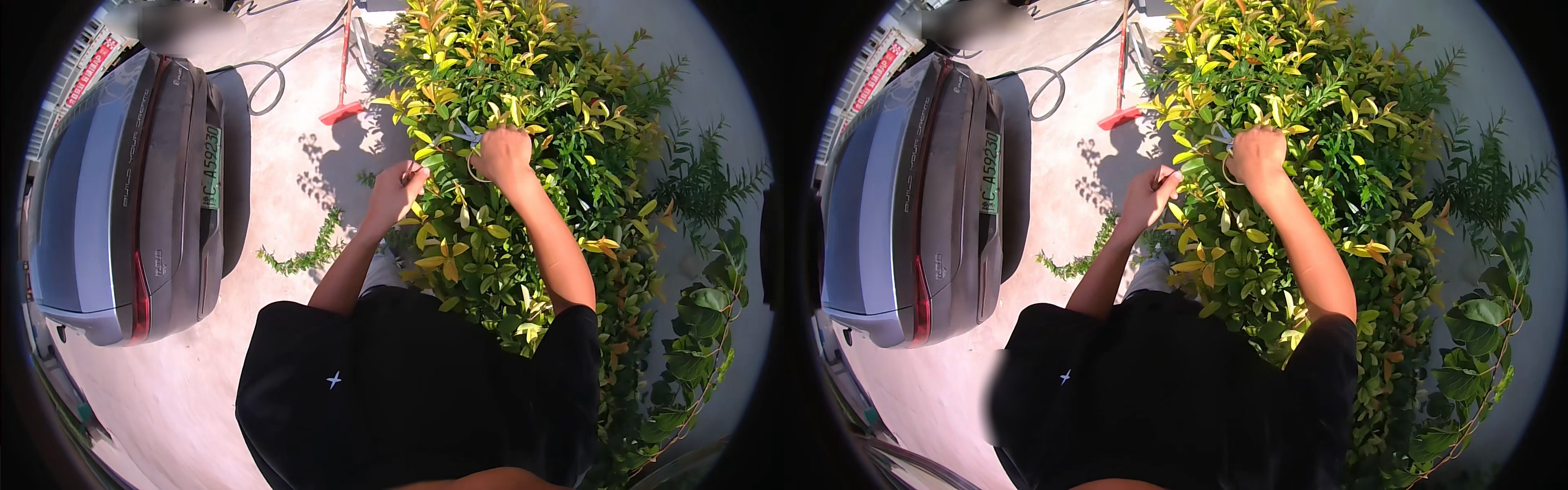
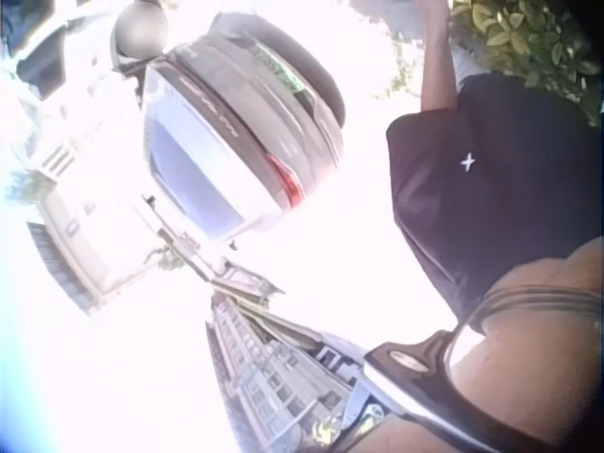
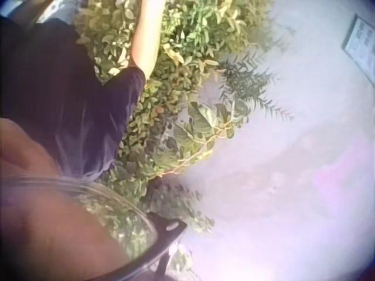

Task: The person uses a pair of scissors to trim leaves and small branches from a hedge next to a parked car in an outdoor area.

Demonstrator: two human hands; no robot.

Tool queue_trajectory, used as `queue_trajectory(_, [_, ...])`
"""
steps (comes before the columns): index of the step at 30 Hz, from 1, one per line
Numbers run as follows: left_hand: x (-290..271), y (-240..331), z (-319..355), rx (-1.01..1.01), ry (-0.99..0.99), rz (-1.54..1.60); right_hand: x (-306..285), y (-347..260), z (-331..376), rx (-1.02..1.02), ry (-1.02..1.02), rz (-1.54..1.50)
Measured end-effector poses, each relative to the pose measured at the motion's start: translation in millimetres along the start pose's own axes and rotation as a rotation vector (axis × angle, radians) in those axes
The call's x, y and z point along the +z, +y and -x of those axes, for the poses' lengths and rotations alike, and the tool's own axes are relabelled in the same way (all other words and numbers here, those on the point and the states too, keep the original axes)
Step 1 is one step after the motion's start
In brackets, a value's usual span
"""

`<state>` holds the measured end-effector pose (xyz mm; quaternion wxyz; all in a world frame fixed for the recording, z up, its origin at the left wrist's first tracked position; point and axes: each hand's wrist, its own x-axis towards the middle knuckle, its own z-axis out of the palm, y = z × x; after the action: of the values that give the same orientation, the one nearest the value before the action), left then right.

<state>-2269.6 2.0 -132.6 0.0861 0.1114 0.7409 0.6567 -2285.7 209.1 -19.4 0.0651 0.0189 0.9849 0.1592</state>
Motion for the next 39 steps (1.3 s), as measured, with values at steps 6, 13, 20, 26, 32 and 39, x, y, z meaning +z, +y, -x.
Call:
queue_trajectory(6, [-37,18,-44,-0.115,-0.043,-0.010,43,-26,-98,-0.087,-0.012,-0.004])
queue_trajectory(13, [-69,1,-87,-0.097,-0.003,0.051,6,-24,-102,0.024,-0.014,-0.203])
queue_trajectory(20, [-78,0,-117,-0.100,-0.035,0.051,-48,-9,-142,0.125,-0.162,-0.094])
queue_trajectory(26, [-83,5,-127,-0.125,-0.085,0.095,-8,-27,-200,0.094,-0.040,-0.192])
queue_trajectory(32, [-97,-9,-135,-0.125,-0.070,0.083,-13,-35,-189,-0.016,-0.071,-0.210])
queue_trajectory(39, [-93,-23,-141,-0.108,-0.051,0.073,-86,-7,-165,0.014,-0.343,-0.103])
